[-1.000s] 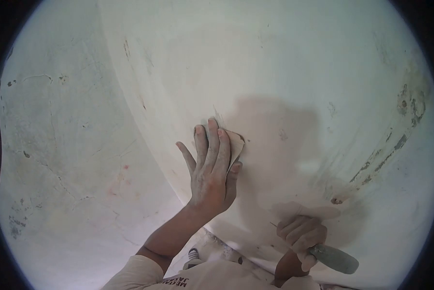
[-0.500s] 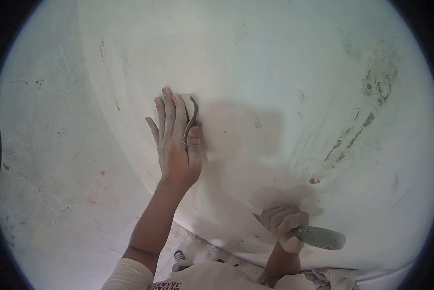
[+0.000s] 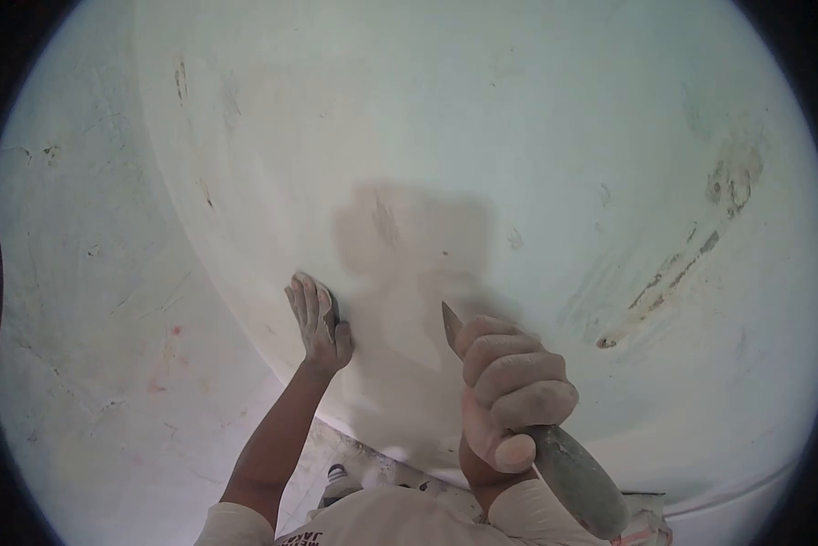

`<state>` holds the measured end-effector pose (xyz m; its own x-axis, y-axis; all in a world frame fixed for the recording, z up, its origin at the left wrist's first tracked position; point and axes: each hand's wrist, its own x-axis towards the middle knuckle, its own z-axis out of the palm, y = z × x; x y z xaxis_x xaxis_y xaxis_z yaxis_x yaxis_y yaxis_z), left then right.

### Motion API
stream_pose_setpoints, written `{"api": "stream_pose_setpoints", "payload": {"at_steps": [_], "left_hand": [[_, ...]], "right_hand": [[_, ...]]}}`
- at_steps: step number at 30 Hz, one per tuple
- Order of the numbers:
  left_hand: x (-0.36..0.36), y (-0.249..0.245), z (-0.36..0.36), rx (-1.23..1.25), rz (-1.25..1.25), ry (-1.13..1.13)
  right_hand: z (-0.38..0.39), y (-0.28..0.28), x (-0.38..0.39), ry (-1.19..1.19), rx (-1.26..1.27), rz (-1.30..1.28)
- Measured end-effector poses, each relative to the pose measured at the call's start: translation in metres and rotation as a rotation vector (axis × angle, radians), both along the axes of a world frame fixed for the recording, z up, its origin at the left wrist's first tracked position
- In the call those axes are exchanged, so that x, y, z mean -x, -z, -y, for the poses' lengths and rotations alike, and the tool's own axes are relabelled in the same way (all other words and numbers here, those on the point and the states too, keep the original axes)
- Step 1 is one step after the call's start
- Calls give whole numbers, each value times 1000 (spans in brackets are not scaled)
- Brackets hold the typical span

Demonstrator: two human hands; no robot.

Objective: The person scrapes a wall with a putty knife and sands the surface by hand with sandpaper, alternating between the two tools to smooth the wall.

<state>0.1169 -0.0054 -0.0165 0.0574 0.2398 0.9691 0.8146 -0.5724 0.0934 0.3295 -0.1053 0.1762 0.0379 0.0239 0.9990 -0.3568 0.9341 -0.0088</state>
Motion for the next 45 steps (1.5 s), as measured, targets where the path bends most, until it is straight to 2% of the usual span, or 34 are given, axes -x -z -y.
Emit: {"api": "stream_pose_setpoints", "payload": {"at_steps": [7, 17, 27, 35, 39, 45], "left_hand": [[19, 32, -9, -20, -43, 6], [35, 50, -8, 55, -83, 157], [48, 57, -12, 4, -130, 317], [57, 52, -3, 109, -163, 387], [68, 47, -9, 10, -288, 413], [68, 53, -4, 105, -203, 479]], "right_hand": [[-29, -10, 47, 114, -20, -80], [-37, -8, 77, 262, -84, -247], [-37, -11, 92, 325, -88, -345], [-37, -2, 95, 402, -81, -481], [-39, -15, 101, 415, -101, -361], [-34, -2, 90, 379, -65, -384]]}}
